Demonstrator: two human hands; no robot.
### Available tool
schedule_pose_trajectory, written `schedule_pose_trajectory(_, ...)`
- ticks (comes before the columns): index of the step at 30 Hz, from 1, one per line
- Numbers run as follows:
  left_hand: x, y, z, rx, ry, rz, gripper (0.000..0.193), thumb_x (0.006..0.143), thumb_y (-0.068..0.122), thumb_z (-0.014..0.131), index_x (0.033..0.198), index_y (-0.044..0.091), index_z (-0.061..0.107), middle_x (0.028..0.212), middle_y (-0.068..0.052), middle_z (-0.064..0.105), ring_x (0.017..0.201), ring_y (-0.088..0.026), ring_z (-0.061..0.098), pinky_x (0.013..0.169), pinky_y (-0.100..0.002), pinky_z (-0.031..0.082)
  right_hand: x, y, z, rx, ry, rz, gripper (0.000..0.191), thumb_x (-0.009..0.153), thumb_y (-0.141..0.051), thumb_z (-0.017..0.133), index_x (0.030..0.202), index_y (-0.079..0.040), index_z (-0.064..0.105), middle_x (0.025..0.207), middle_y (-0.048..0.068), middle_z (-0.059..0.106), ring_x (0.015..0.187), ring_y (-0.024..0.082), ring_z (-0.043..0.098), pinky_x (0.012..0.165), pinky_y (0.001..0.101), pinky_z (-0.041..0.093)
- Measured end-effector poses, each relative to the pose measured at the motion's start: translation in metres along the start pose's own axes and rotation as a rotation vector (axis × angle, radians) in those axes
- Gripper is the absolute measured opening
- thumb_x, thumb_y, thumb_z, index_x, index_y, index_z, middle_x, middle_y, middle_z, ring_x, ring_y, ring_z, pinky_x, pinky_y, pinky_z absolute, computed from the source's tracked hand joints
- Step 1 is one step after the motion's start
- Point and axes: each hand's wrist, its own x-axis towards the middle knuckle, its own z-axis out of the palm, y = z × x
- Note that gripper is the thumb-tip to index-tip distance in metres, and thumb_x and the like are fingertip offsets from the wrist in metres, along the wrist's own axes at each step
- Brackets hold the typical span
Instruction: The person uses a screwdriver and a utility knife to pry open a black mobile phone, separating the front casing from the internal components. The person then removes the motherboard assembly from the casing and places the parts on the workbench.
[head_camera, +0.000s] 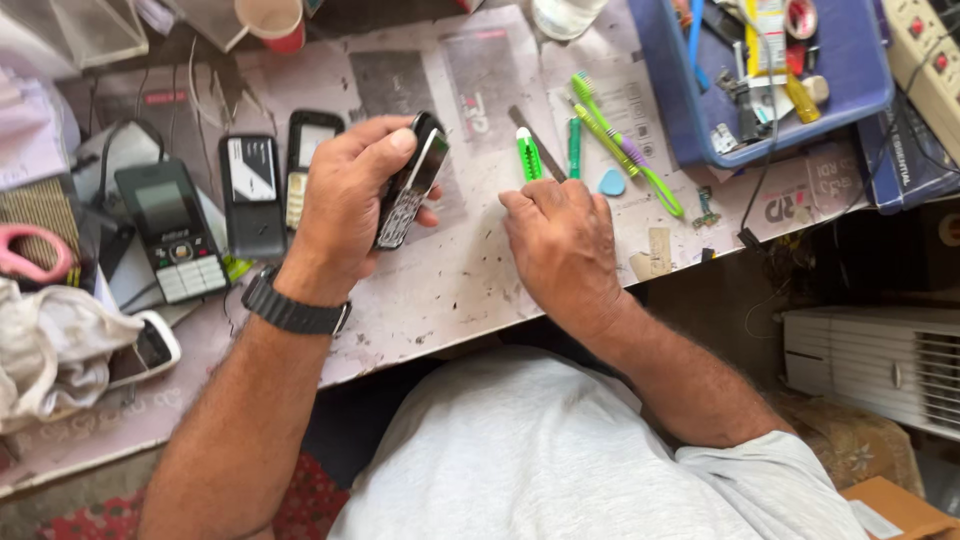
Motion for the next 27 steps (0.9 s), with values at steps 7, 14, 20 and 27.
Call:
schedule_pose_trajectory(7,0.000,-0.007,0.004,0.044,0.004,-0.022,0.035,0.101,0.019,0.060,0.125,-0.006,0.063,0.089,-0.010,0.069,0.073,-0.017,0.069,0.058,-0.031,0.063,-0.002,0.049,-0.006,-0.104,0.051,0.005,0.016,0.094,-0.006,0.063,0.106,-0.009,0.074,0.100,0.007,0.068,0.096,0.029,0.060,0.085,0.0453,0.047)
schedule_pose_trajectory(14,0.001,-0.004,0.011,0.014,0.048,-0.037,0.034,0.098,0.022,0.060,0.120,-0.004,0.065,0.086,-0.009,0.069,0.070,-0.017,0.069,0.055,-0.032,0.063,0.016,0.019,-0.009,0.445,0.326,-0.074,0.018,0.092,0.010,0.065,0.106,-0.001,0.066,0.095,0.016,0.068,0.088,0.035,0.069,0.075,0.0421,0.057)
schedule_pose_trajectory(20,0.004,0.001,0.014,-0.001,0.048,-0.014,0.033,0.101,0.023,0.057,0.116,-0.006,0.064,0.085,-0.009,0.069,0.071,-0.019,0.070,0.055,-0.033,0.063,0.014,-0.005,-0.006,0.543,0.226,-0.277,0.018,0.087,0.005,0.071,0.104,0.000,0.068,0.088,0.012,0.069,0.073,0.030,0.069,0.062,0.0389,0.056)
schedule_pose_trajectory(27,0.006,0.005,0.024,-0.056,0.040,-0.041,0.036,0.100,0.022,0.055,0.121,-0.006,0.063,0.091,-0.012,0.069,0.073,-0.021,0.070,0.055,-0.033,0.063,0.021,-0.002,-0.018,0.492,0.174,-0.253,0.014,0.087,0.003,0.070,0.101,0.000,0.068,0.084,0.011,0.067,0.070,0.028,0.069,0.059,0.0389,0.055)
